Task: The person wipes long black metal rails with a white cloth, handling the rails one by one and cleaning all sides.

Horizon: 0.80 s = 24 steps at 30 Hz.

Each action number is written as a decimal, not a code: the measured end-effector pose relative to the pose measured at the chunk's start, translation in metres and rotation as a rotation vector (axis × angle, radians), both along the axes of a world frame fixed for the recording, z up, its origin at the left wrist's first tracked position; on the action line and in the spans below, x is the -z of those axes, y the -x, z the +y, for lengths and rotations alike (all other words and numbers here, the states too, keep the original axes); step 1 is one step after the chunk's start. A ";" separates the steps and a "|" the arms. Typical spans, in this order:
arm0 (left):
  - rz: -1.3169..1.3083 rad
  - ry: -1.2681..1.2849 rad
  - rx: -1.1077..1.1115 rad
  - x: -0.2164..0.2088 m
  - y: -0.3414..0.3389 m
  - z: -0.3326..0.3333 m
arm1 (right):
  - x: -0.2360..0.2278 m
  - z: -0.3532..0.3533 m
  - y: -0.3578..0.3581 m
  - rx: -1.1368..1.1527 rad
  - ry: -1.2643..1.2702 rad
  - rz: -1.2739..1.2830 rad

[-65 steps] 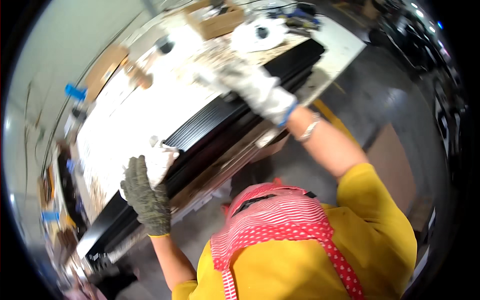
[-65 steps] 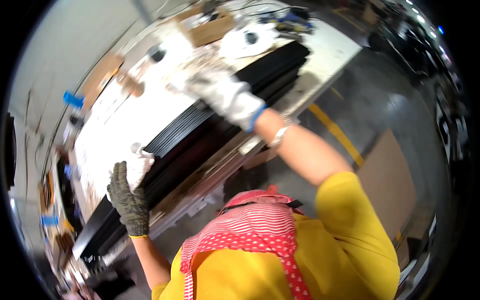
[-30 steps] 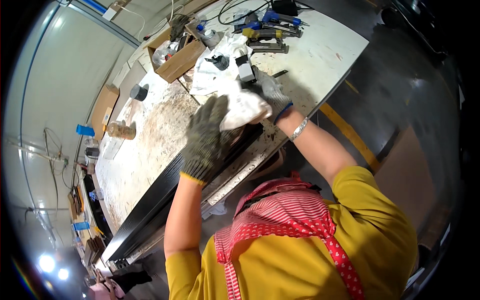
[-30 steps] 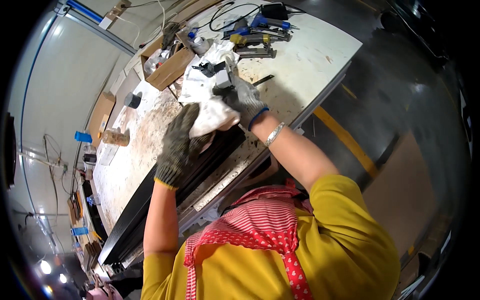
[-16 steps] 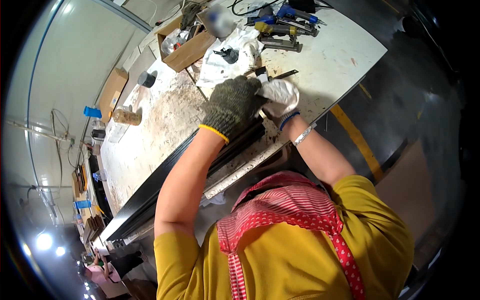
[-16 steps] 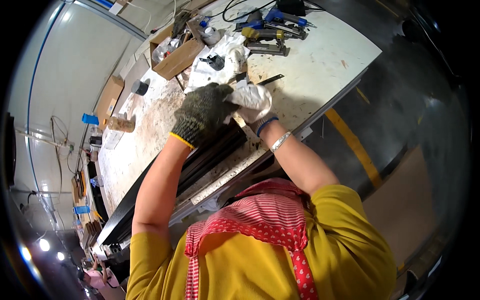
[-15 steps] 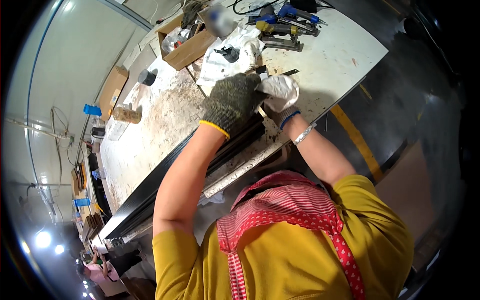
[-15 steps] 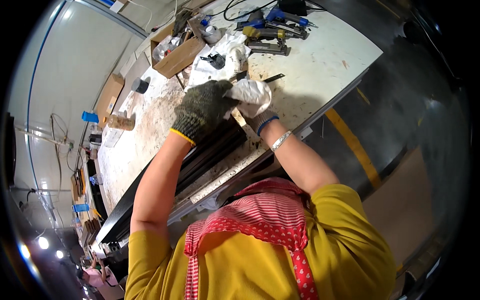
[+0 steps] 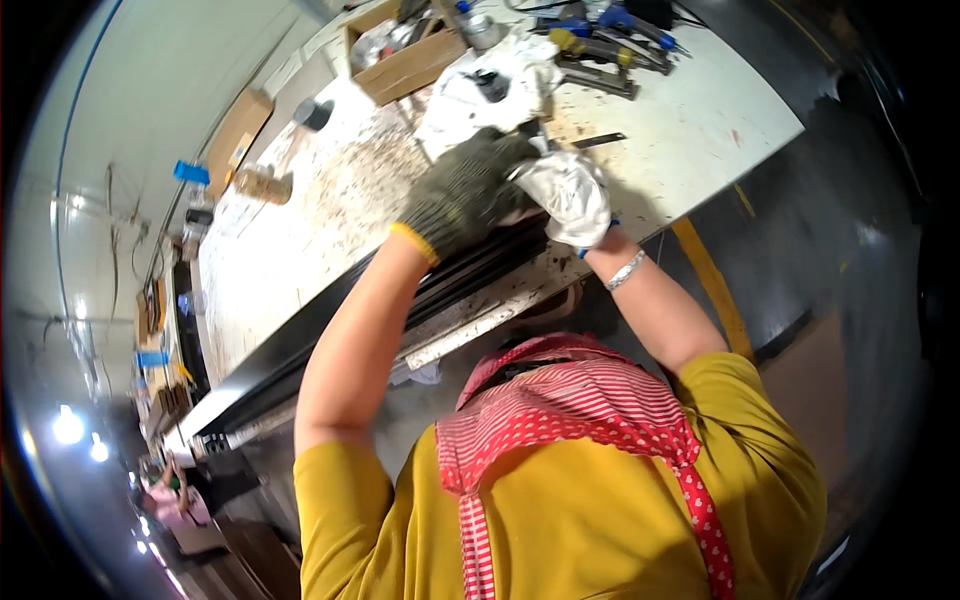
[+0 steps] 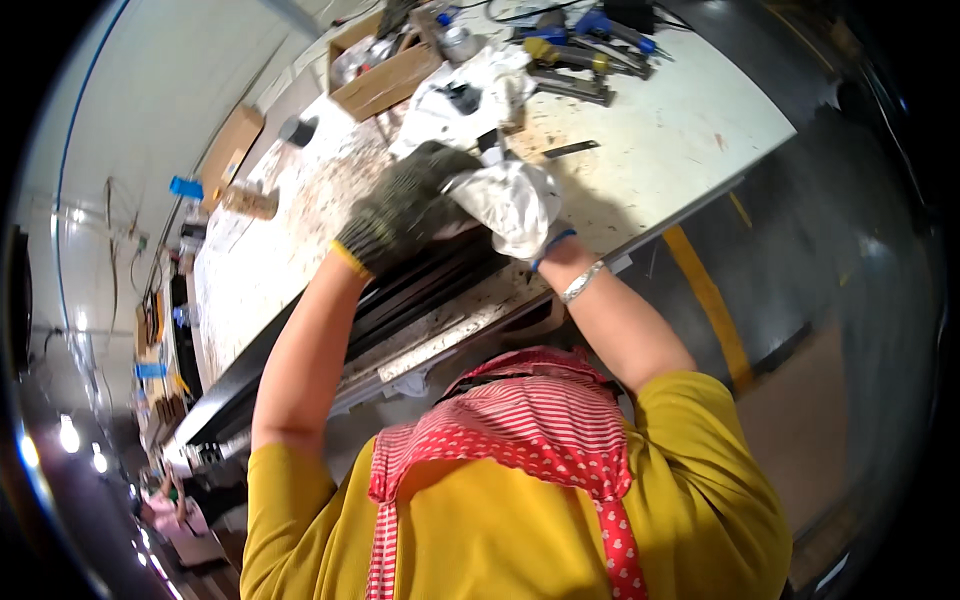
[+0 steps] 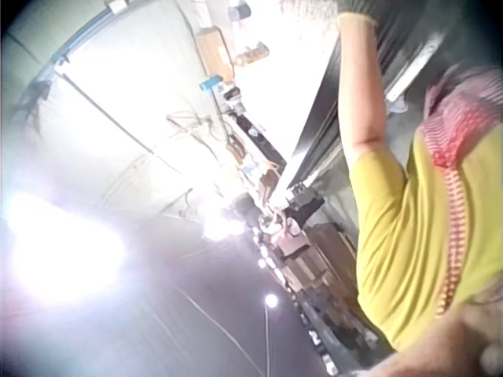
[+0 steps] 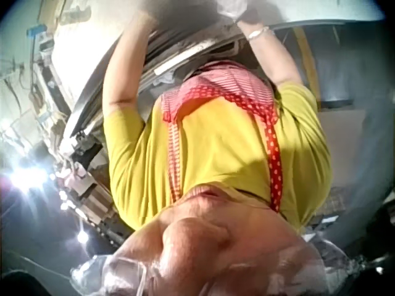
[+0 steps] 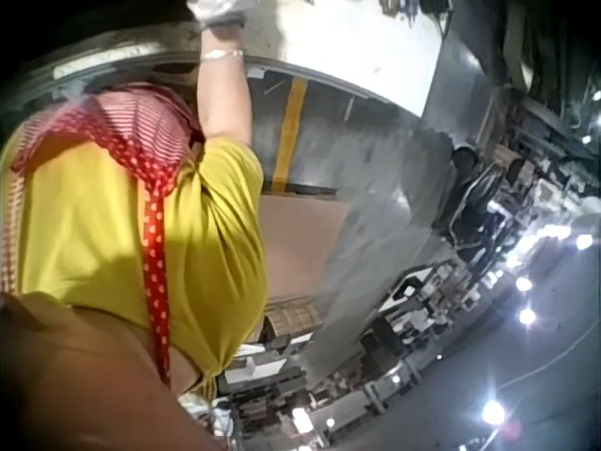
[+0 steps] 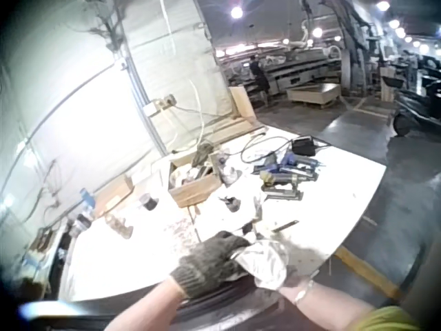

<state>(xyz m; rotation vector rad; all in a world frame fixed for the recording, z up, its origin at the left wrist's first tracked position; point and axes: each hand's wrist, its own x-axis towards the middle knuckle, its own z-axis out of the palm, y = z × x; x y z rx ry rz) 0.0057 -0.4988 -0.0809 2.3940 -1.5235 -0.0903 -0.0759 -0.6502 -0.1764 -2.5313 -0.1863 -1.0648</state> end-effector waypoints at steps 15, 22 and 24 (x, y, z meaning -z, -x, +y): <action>0.199 0.482 -0.629 0.000 -0.050 0.054 | 0.100 -0.056 -0.039 -0.162 -2.048 0.442; 0.191 0.542 -0.555 -0.061 -0.038 0.222 | 0.190 -0.132 -0.028 -0.237 -1.051 0.536; 0.095 0.472 -0.840 -0.074 -0.013 0.280 | 0.182 -0.131 -0.027 -0.156 -0.688 0.470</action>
